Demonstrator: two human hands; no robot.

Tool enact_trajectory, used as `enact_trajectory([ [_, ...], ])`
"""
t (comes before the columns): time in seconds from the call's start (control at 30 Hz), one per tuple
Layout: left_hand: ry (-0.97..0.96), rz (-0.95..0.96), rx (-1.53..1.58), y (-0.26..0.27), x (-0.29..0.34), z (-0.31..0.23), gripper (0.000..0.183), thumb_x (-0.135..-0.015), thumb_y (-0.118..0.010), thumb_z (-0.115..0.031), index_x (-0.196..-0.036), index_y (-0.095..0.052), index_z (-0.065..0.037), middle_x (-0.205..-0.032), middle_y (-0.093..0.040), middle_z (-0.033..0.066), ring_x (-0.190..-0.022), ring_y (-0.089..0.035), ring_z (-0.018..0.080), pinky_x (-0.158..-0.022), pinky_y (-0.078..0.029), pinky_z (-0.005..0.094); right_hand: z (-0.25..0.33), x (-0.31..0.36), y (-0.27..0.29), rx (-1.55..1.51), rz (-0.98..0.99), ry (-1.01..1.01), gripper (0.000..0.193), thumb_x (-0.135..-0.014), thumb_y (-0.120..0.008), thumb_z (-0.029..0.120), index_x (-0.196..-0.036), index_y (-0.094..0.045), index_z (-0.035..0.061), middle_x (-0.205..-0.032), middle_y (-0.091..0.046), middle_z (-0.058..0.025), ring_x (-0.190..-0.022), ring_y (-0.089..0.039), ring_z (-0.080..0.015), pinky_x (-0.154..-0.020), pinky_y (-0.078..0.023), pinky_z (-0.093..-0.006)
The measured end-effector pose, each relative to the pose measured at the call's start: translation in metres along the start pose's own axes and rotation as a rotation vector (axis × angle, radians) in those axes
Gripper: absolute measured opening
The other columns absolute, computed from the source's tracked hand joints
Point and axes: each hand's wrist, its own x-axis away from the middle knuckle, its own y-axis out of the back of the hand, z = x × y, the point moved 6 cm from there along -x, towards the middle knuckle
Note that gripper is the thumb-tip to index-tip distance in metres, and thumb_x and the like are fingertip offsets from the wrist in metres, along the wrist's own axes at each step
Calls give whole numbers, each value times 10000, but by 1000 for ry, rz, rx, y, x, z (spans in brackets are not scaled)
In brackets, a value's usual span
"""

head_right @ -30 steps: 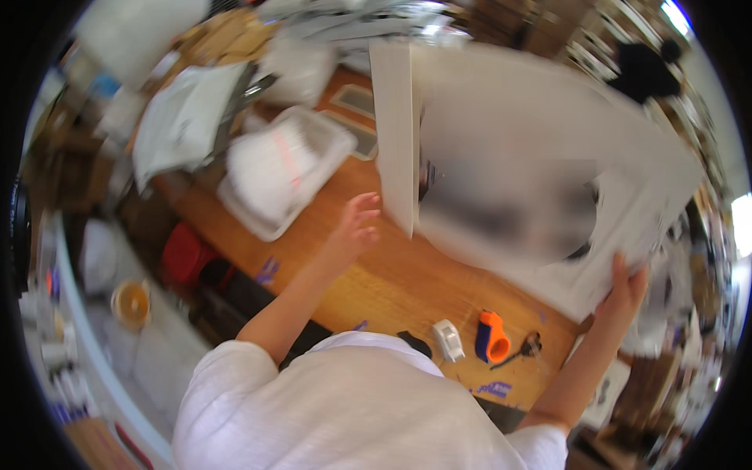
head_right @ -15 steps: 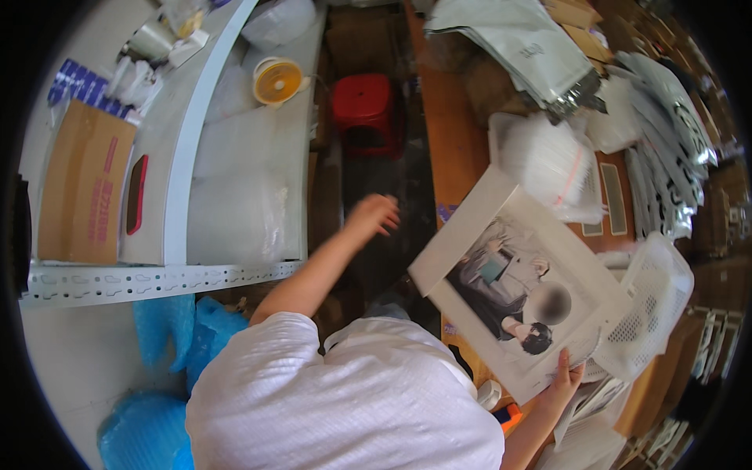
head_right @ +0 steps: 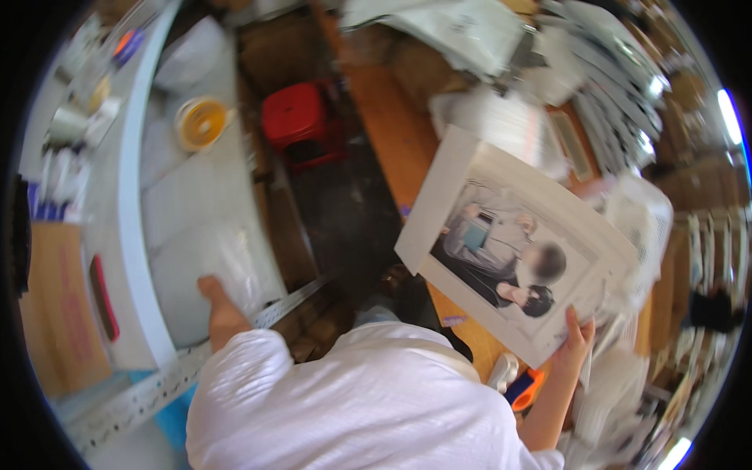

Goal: The person wraps pictures in bubble wrap, secures the wrapping with tape using a dispenser, places the wrapped items into shipping envelopes, and applies labels to the outside of the envelopes.

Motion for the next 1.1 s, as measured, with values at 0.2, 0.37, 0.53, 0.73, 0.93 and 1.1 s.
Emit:
enact_trajectory([
  [0.2,863,4,731,7,-59,114,176,-820,-481,-118,-811,-655,-91,-840,-648,90,-764,-634,260,-618,-486,408,-27,20,3,-63,-107,-260,327,-804,-590,16,-1120,-514,-17,-1047,-603,-100,-945,-593,-207,-832,-477,-355],
  [0.37,451,79,2059,140,-96,-29,350,-920,-322,-191,-1126,-489,38,-1147,-529,159,-1006,-522,285,-856,-420,415,-65,26,24,-96,-208,-273,415,-785,-618,14,-1171,-465,6,-1052,-600,-101,-909,-602,-181,-780,-492,-318],
  [0.53,-648,85,1395,343,43,-261,477,-944,-328,-276,-1313,-337,26,-1377,-316,197,-1278,-295,300,-1079,-187,388,-84,76,42,-113,-470,-269,397,-797,-607,23,-1167,-465,-13,-1091,-583,-120,-954,-590,-214,-807,-491,-343],
  [0.73,-1308,347,1254,460,211,-401,410,-858,-512,-353,-1014,-468,24,-1072,-500,245,-1025,-500,374,-867,-412,410,-105,114,47,-192,-644,-125,374,-814,-580,36,-1161,-458,-29,-1086,-578,-144,-956,-590,-236,-820,-489,-366],
  [0.93,-1461,-11,1028,460,248,-510,368,-769,-528,-82,-1105,-441,42,-1083,-505,233,-1006,-517,358,-850,-425,416,-134,116,56,-199,-658,-159,365,-809,-589,38,-1148,-469,-26,-1070,-586,-138,-952,-592,-227,-821,-485,-356],
  [1.1,-1343,620,1265,450,236,-568,261,-837,-437,-80,-1055,-529,30,-918,-577,200,-857,-583,294,-759,-457,368,-175,86,39,-243,-474,-332,387,-785,-596,27,-1150,-475,-20,-1026,-602,-112,-877,-612,-202,-766,-497,-323],
])
